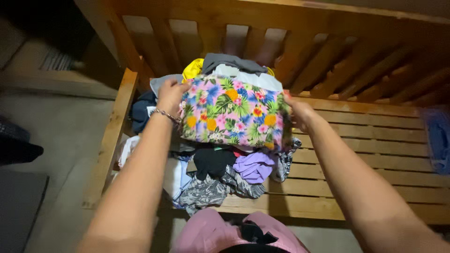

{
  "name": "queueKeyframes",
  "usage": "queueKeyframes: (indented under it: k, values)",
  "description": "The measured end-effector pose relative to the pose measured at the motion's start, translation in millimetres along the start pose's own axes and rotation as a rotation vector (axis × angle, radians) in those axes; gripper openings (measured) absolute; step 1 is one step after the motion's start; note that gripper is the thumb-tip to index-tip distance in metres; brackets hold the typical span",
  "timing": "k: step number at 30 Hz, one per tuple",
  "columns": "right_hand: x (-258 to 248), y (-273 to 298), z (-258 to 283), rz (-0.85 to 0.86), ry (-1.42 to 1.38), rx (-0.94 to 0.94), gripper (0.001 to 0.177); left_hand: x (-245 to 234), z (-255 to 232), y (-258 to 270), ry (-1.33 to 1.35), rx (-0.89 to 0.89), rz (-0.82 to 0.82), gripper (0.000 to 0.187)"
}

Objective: The person picks up a floral-patterned garment from a pile of laundry on a bench, spreads it out to inspect the shape, and then folds it into a compact rectangular shape.

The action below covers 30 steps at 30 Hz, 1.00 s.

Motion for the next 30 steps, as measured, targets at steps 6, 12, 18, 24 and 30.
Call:
queueKeyframes:
  k: [6, 12, 18, 24, 30]
  values:
    - [25.7, -23.5, -1.7, -0.073, 0.316, -0.114, 0.085, 51.8, 169.9, 67.9, 0.359, -0.551, -0.038, 0.016]
    - [38.5, -32.9, 25.6, -0.273, 1.133, -0.191, 0.102, 110.1, 205.1, 139.9, 0.381, -0.813, 0.245, 0.019]
    - [95.3, -26.0, 63.3, -0.114, 1.386, -0.343, 0.105, 118.8, 148.6, 147.3, 0.358, -0.824, 0.36, 0.026]
    - [101.8, -44.0, 46.1, -0.1, 1.427, -0.493, 0.078, 112.1, 143.2, 147.7, 0.409, -0.81, 0.407, 0.034]
    - [110.0, -35.9, 31.9, -0.168, 1.419, -0.772, 0.093, 118.6, 148.4, 152.7, 0.459, -0.8, 0.467, 0.044]
Point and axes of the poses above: each hand's wrist, its own y-axis away from the middle knuckle, its own x-axis out of the palm, z = x × y, the point moved 7 cm from there along -y, towards the middle knuckle, and after that the axes turned 5 degrees about z, right-handed, at the moved point
